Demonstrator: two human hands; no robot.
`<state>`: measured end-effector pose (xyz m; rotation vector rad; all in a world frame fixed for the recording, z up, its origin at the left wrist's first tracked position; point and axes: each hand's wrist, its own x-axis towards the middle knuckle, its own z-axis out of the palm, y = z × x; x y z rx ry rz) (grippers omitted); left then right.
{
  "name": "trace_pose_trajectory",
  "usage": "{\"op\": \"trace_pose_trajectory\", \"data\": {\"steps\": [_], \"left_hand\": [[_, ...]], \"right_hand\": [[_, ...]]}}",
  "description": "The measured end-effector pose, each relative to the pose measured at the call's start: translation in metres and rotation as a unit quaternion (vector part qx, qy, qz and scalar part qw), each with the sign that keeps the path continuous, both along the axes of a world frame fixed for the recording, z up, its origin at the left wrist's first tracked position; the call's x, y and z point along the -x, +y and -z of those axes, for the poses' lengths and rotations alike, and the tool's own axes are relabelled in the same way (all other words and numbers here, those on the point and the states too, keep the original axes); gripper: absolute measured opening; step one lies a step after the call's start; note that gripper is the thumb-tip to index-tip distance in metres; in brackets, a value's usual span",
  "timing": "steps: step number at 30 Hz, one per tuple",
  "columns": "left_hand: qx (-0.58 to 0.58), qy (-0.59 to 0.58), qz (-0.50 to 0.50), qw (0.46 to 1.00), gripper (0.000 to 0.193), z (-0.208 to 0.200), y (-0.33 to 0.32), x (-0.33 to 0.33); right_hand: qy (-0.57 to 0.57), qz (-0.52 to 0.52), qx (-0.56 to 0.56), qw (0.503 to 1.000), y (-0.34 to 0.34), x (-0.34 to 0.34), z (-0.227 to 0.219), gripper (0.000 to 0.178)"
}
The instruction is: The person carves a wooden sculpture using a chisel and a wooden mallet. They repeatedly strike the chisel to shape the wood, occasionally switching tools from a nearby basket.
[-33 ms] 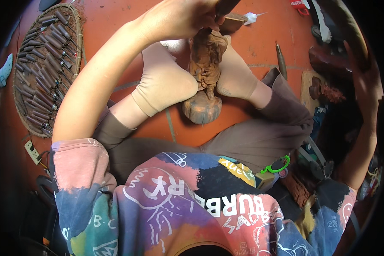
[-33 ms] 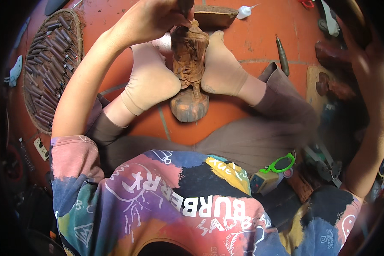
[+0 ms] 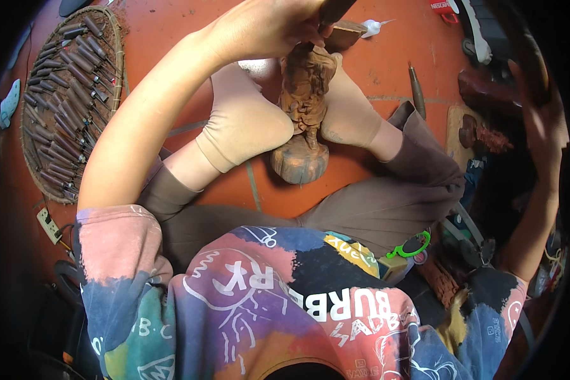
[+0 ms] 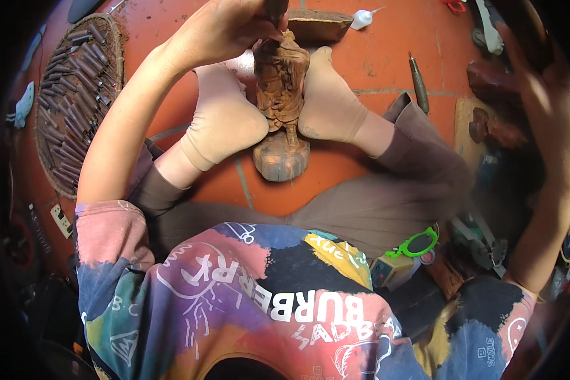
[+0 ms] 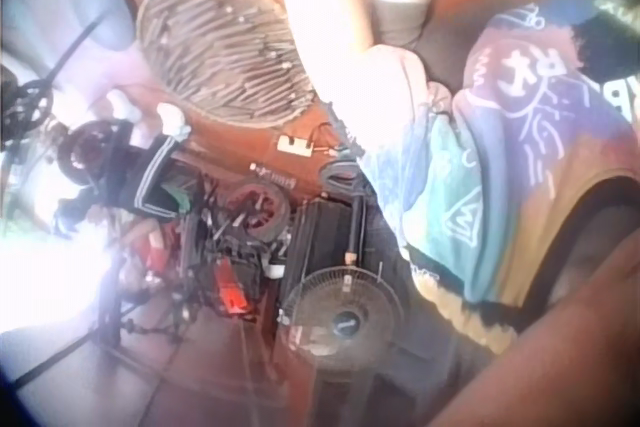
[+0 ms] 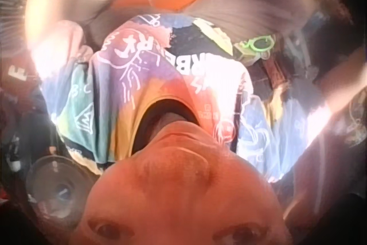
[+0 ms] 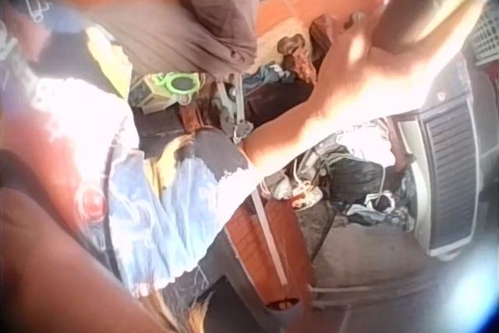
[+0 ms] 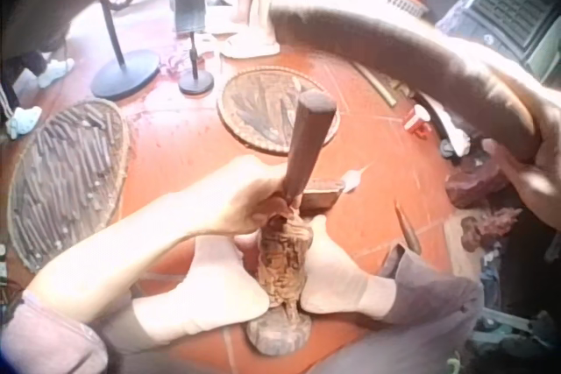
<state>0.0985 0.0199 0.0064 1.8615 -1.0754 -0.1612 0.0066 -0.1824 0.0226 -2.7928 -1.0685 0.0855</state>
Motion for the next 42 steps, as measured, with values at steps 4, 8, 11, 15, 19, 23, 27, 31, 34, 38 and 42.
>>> {"op": "trace_pose_trajectory", "data": {"steps": [4,8,11,15,19,23,27,31,34,38,42], "left_hand": [[-0.142,0.037,-0.038,0.988,0.027,-0.029,0.027,0.005],[0.061,0.262,-0.014,0.963,0.02,-0.037,0.027,0.006],[0.247,0.264,-0.065,0.93,0.016,-0.027,0.084,0.004],[0.204,0.272,-0.308,0.888,0.025,-0.016,0.195,0.044],[0.193,0.282,-0.457,0.821,0.021,0.005,0.302,0.102],[0.177,0.247,-0.448,0.841,0.012,0.003,0.259,0.104],[0.19,0.225,-0.319,0.901,0.005,-0.014,0.13,0.055],[0.195,0.31,-0.187,0.911,0.006,0.0,0.06,0.022],[0.1,0.358,-0.198,0.907,0.011,0.011,0.03,0.014],[0.088,0.398,-0.198,0.892,0.013,0.017,0.024,0.012],[0.072,0.402,-0.211,0.888,0.013,0.01,0.021,0.012]], "right_hand": [[-0.052,0.058,-0.027,0.997,-0.019,-0.015,-0.085,0.053],[-0.018,0.286,-0.101,0.953,-0.06,0.009,-0.146,0.054],[0.169,0.456,-0.254,0.836,-0.074,0.02,-0.13,0.055],[0.383,0.537,-0.495,0.566,-0.08,0.046,-0.073,0.045],[0.462,0.522,-0.541,0.471,-0.081,0.058,-0.018,0.042],[0.468,0.503,-0.537,0.489,-0.08,0.054,-0.002,0.036],[0.47,0.483,-0.519,0.526,-0.08,0.051,0.002,0.028],[0.495,0.468,-0.491,0.543,-0.078,0.049,0.006,0.028],[0.476,0.492,-0.511,0.519,-0.077,0.052,0.009,0.027],[0.501,0.478,-0.546,0.471,-0.075,0.048,0.004,0.055],[0.532,0.462,-0.557,0.44,-0.086,0.045,0.008,0.065]]}}
